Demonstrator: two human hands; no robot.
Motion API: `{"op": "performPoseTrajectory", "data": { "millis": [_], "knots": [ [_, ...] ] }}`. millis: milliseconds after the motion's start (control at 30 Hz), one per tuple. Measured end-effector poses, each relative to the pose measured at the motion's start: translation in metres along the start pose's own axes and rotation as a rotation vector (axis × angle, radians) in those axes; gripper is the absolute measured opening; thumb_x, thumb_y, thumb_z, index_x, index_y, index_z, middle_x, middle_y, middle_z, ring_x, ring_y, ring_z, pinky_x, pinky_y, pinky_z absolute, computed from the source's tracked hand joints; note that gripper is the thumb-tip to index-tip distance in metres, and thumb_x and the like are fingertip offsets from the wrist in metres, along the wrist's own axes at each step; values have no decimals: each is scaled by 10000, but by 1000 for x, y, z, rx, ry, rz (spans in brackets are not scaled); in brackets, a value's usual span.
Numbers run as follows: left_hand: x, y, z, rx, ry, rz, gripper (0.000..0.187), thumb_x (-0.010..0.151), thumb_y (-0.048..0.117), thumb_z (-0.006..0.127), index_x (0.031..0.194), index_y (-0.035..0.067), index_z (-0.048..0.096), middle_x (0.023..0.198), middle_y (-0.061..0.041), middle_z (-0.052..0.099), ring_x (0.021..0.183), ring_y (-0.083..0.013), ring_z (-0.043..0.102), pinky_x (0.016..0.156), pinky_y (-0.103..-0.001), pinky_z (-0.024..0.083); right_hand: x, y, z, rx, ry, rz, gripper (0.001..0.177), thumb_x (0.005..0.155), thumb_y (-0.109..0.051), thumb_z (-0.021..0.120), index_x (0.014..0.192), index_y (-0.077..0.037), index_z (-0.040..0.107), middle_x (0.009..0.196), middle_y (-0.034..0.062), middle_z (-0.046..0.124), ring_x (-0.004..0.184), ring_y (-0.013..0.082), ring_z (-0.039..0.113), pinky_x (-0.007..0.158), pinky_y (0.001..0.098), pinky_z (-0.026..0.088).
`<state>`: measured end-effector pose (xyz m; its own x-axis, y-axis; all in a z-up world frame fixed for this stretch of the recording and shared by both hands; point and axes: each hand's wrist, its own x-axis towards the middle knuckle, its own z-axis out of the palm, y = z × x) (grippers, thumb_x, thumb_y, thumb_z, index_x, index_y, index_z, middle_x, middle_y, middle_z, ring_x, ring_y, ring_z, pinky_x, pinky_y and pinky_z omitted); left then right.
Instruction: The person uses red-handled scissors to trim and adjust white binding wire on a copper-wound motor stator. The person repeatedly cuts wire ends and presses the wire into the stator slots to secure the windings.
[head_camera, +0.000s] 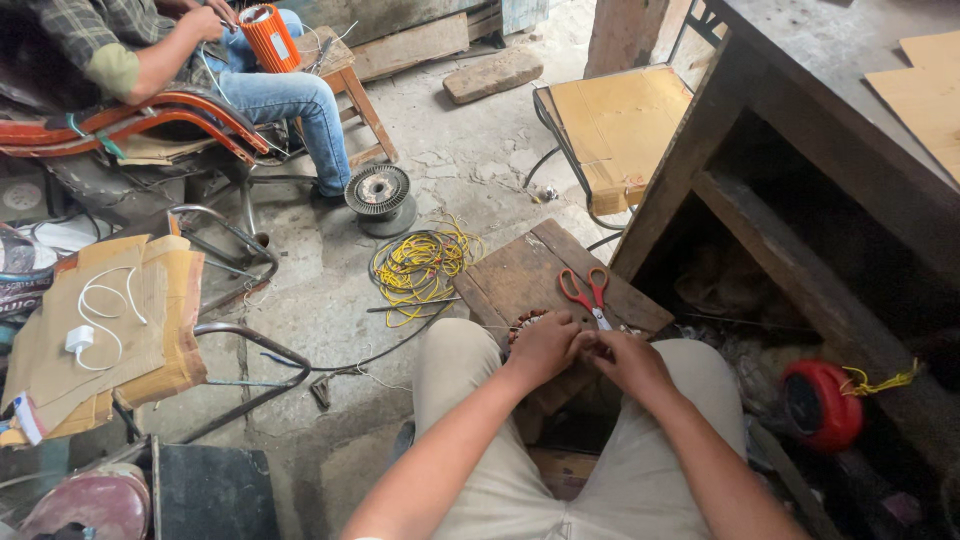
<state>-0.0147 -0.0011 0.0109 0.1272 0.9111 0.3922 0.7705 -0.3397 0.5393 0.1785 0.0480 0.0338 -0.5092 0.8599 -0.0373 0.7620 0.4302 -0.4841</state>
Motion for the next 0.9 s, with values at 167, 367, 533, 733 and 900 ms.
{"op": "performPoseTrajectory", "data": {
  "millis": [167, 367, 533, 733, 900],
  "knots": [
    [1, 6, -10, -95, -64, -95, 378, 980, 445, 630, 1010, 68, 638, 1003, -137, 670, 946, -360, 677, 757, -486, 539, -4, -4, 1, 8, 24, -104, 243, 807, -290, 785, 1010, -161, 752, 945, 95, 752, 899, 336, 710, 748, 457, 552],
    [5, 15, -21, -279, -109, -270, 469, 1010, 473, 566, 1287, 96, 594, 1050, -140, 738, 939, -327, 717, 804, -460, 546, -3, -12, 0, -13, 58, -79, 256, 823, -267, 768, 1064, -184, 736, 962, 88, 751, 922, 333, 709, 751, 462, 553],
    [15, 14, -30, -1328, -166, 46, 661, 1052, 476, 487, 1605, 215, 236, 1450, -51, 574, 1246, -145, 610, 1073, -365, 510, -3, -18, -1, -11, 133, -207, 262, 804, -244, 786, 1058, -191, 743, 980, 89, 745, 900, 338, 708, 714, 451, 560],
    [18, 4, -23, -758, -38, -309, 463, 1021, 433, 599, 1368, 128, 620, 1254, -108, 751, 1129, -195, 726, 991, -364, 571, -4, -10, 0, 88, 57, -128, 262, 820, -205, 796, 1069, -132, 756, 911, 105, 713, 786, 255, 723, 703, 399, 559],
    [6, 3, -35, -300, -107, -76, 457, 889, 388, 725, 1237, 101, 650, 1145, -154, 705, 1063, -343, 682, 899, -445, 526, 4, -2, 10, 246, 99, -63, 333, 743, -168, 814, 1050, -78, 723, 897, 93, 727, 747, 215, 707, 689, 353, 561]
  ]
}}
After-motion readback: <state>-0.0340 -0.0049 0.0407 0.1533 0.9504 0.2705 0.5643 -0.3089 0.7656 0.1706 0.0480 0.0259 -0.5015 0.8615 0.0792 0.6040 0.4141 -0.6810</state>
